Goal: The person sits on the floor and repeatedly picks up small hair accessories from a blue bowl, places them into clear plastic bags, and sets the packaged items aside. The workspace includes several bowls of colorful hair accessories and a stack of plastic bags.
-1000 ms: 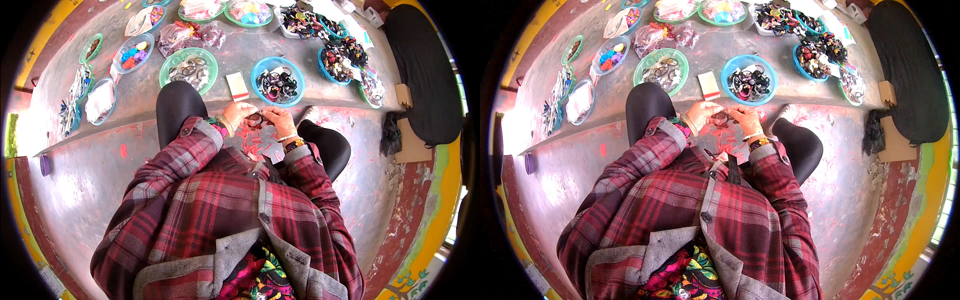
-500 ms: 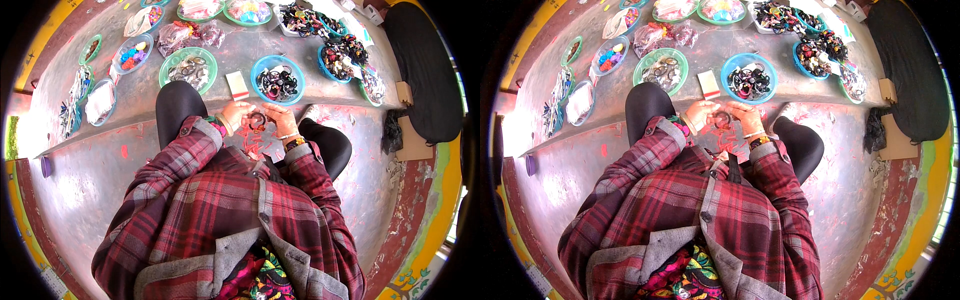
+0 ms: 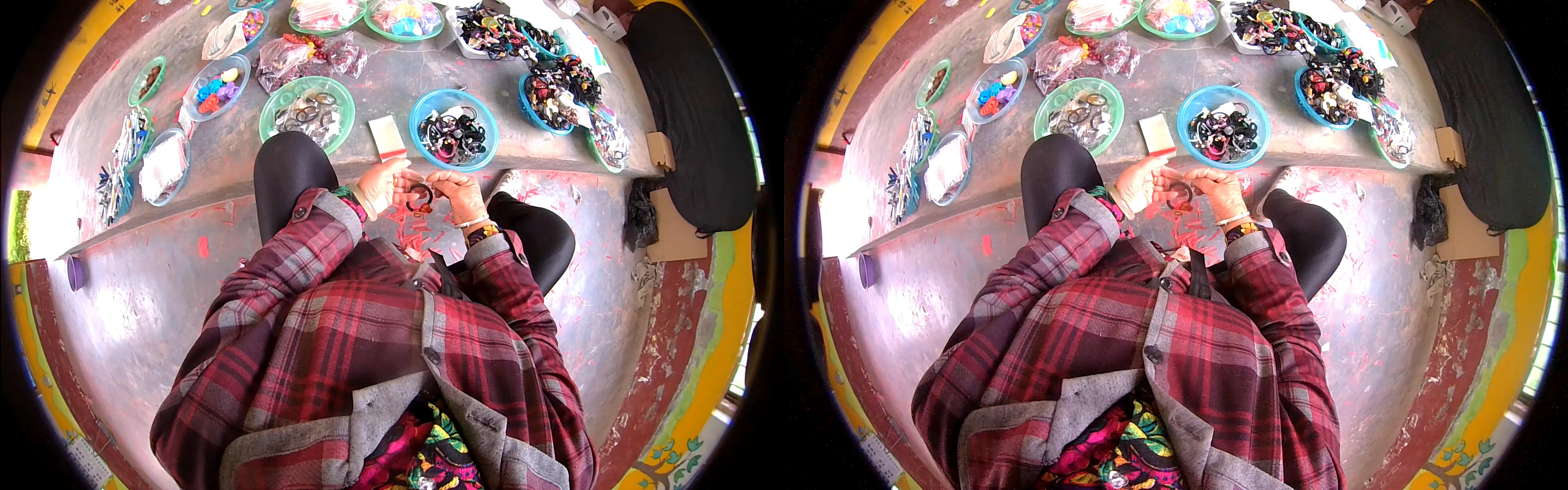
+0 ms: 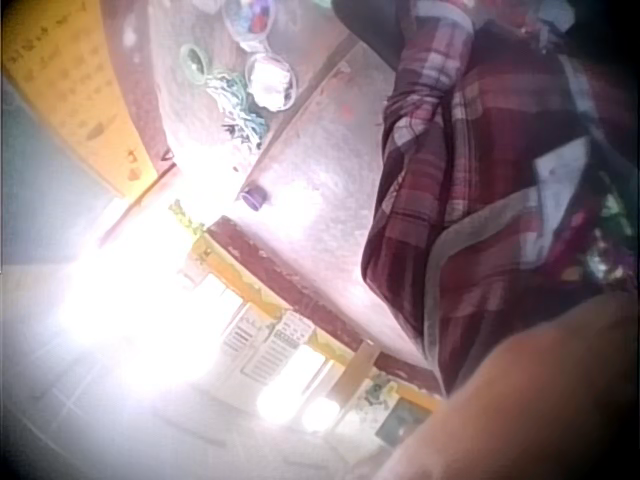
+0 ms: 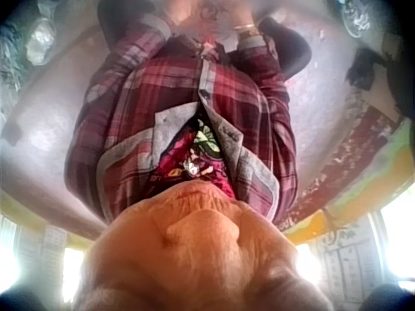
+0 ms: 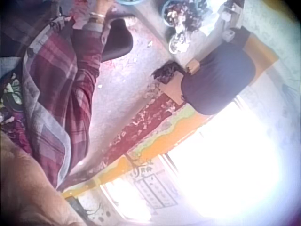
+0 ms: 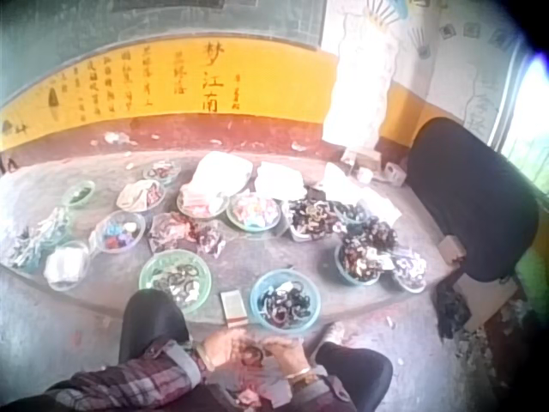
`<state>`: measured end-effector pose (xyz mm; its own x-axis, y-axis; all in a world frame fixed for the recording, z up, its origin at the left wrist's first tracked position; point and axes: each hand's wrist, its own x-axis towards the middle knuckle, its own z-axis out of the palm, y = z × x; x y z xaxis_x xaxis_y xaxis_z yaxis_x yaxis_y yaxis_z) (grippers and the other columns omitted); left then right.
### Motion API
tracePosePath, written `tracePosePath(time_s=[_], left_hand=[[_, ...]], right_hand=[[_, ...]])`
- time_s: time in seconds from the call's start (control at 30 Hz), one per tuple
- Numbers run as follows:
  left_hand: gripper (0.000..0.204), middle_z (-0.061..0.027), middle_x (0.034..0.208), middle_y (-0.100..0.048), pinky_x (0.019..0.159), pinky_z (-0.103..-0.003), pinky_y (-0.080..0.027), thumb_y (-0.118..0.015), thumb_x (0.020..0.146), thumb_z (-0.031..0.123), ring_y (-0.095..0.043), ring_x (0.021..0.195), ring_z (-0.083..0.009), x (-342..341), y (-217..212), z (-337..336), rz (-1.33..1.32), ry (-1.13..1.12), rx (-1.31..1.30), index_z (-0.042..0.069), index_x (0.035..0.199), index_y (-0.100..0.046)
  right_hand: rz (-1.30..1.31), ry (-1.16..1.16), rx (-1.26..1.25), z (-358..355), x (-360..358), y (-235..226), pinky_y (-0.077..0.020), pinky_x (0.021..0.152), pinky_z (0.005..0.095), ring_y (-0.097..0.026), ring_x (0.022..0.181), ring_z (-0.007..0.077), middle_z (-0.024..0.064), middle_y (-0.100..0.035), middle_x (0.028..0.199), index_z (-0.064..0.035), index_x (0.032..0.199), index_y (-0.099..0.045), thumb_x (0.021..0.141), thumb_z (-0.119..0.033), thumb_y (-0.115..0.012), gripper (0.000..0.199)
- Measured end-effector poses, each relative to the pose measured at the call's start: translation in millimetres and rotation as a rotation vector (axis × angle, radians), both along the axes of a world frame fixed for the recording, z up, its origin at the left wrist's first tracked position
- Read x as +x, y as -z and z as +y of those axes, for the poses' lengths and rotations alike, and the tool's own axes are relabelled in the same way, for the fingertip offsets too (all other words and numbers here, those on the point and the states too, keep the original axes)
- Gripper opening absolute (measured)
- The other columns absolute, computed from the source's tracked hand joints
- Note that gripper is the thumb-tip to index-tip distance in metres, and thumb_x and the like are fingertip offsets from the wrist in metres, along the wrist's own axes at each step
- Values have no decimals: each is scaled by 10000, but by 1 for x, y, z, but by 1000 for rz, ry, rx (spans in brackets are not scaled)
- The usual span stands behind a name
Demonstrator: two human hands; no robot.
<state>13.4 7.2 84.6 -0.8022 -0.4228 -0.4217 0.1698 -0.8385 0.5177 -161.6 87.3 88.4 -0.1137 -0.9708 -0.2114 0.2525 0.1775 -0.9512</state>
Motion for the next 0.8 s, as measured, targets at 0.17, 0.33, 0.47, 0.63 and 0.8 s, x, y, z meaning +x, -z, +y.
tracePosePath(time_s=[0.17, 0.33, 0.47, 0.63, 0.8], left_hand=[[272, -113, 875, -603, 667, -264, -498, -539, 820, 203, -601, 780, -177, -2, 7, 5, -119, -21, -155, -39, 944, -548], [215, -110, 853, -601, 627, -260, -515, -564, 804, 140, -600, 764, -175, -3, 17, 3, -162, -109, -181, -36, 928, -552], [210, -110, 850, -596, 622, -266, -520, -557, 810, 141, -601, 744, -179, -5, 8, 5, -189, -197, -268, -38, 918, -552], [212, -112, 859, -589, 636, -273, -521, -546, 818, 135, -601, 737, -186, -8, 11, 9, -149, -181, -360, -54, 912, -549], [201, -114, 844, -589, 638, -271, -519, -524, 832, 132, -599, 743, -181, -10, 11, 13, -157, -137, -458, -57, 897, -546]], right_hand=[[33, -10, -5, 0, 3, -2, -396, 588, 211, -507, 617, 90, 18, -596, 711, -20, 781, -635, 752, -22, -518, 121], [-5, 34, 4, 0, 2, -5, -404, 606, 214, -525, 654, 95, 19, -599, 772, -22, 912, -611, 757, -43, -523, 180], [-62, 126, 126, -2, 5, -20, -408, 629, 215, -537, 695, 89, 12, -603, 807, -41, 962, -595, 776, -101, -553, 200], [-55, -5, 113, -3, 7, 1, -405, 640, 212, -539, 732, 75, -3, -606, 820, -53, 918, -605, 752, -145, -628, 191], [-72, 20, 49, -2, 8, 9, -419, 619, 228, -528, 664, 78, 15, -609, 750, -28, 826, -620, 743, -77, -621, 96]])
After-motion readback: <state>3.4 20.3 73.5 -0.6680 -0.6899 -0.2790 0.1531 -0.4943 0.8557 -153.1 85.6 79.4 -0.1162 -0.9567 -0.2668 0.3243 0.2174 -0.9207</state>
